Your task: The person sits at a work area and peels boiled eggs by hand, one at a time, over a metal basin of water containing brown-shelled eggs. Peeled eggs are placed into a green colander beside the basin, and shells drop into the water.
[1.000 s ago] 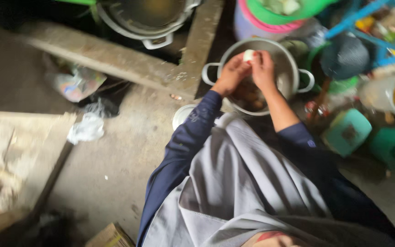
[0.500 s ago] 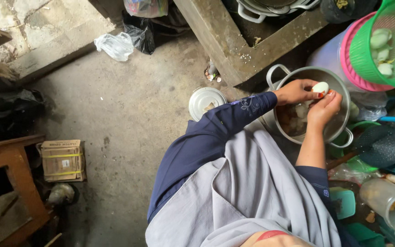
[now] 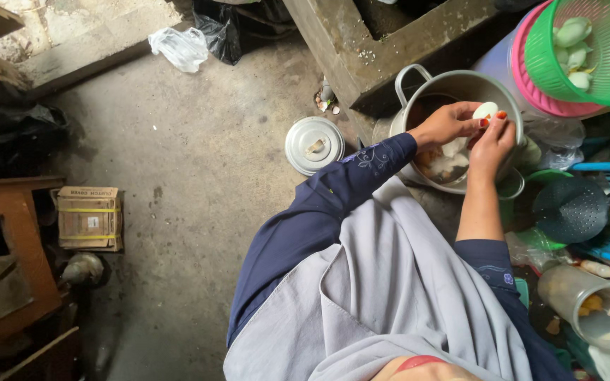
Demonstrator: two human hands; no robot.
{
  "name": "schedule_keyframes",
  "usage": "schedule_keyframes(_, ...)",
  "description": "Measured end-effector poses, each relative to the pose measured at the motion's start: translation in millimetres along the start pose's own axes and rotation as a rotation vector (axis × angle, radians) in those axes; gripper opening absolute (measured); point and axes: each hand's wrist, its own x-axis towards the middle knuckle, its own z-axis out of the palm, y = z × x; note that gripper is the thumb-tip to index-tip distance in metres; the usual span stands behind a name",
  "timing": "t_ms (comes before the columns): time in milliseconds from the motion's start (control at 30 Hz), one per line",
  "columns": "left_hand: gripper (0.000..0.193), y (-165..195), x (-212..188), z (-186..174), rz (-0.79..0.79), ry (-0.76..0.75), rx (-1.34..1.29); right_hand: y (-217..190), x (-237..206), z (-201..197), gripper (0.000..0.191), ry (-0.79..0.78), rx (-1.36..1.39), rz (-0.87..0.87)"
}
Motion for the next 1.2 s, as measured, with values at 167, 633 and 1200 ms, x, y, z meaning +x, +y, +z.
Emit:
schedule_keyframes(167, 0.046, -14, -8, 16, -0.029, 0.004, -0.079, -5, -2, -11, 0.028, -0.012, 0.047, -0.116)
schedule_keyframes(633, 0.052, -34, -5, 26, 0.049, 0.005, -0.318, -11, 5, -51, 0.028, -0.074, -0.137, -0.056)
schedule_keyframes(1200, 0.034, -70, 29, 50, -0.015, 0.199, -0.374, -11, 5, -69, 0.027, 0.036, -0.604, -0.576)
